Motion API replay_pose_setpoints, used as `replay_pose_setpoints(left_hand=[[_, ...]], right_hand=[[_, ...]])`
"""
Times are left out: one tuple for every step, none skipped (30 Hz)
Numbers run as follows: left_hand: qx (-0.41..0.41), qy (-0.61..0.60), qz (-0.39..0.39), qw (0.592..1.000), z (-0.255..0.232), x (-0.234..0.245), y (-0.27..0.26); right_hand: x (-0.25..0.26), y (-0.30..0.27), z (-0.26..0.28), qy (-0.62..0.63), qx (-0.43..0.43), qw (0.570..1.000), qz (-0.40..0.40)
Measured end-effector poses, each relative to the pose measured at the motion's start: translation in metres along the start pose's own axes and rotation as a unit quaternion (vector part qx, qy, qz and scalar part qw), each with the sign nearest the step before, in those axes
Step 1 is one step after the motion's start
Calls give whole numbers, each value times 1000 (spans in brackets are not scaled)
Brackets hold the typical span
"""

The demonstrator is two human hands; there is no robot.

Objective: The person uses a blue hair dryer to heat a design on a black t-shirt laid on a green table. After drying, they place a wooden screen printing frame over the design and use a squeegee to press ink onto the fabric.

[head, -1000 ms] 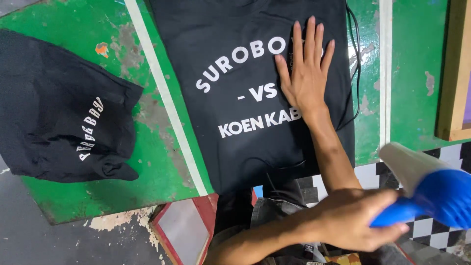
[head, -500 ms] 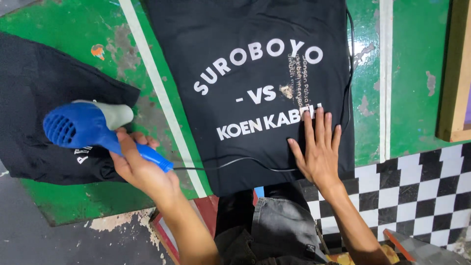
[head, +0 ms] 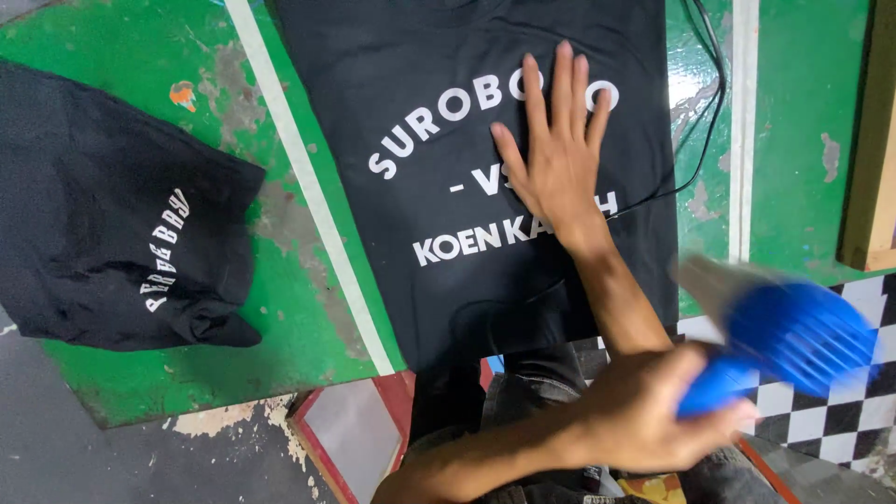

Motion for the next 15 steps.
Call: replay_pose_setpoints(left_hand=[[-8,-26,29,999,2,-21,-4],[-17,-53,58,997,5,-41,-8],[-16,-53,57,997,-2,-37,-1],[66,-32,154,985,4,-47,0],[146,-12,251,957,9,-55,-3],[145,-12,252,957,14,-48,-4],[141,-7,197,970,18,-32,-1],[136,-3,140,981,21,-15,1],[134,-2,139,981,30,-1,-2],[153,-42,46,986,42,25,-4],[171,-83,-47,981,54,51,-8],[169,-83,-49,981,53,78,-8],[179,52,-123,975,53,123,-11],[184,186,-195,945,47,166,-15],[183,185,-195,946,52,190,-24]], right_hand=[[0,10,5,7,2,1000,-3],[0,20,9,15,3,1000,-6],[2,22,13,15,4,1000,-6],[6,24,17,-19,9,1000,-18],[10,27,20,-54,13,998,-31],[11,21,17,-54,12,998,-33],[12,15,17,-64,23,997,-40],[13,8,17,-73,34,996,-48],[15,-5,15,-73,37,995,-49],[14,-17,12,-78,33,996,-38],[14,-30,9,-83,29,996,-26],[13,-44,2,-84,32,996,-27],[13,-61,-4,-76,47,996,-27],[12,-77,-10,-69,61,995,-27],[13,-92,-15,-69,62,995,-29]])
Point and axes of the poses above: each hand's wrist, its own y-axis towards the middle knuckle, its own x-axis out of the back of the hand, z = x × y, the point moved 8 cm from there along y, towards the middle knuckle, and after that the axes turned 10 degrees about -x, right-handed, at the moved point
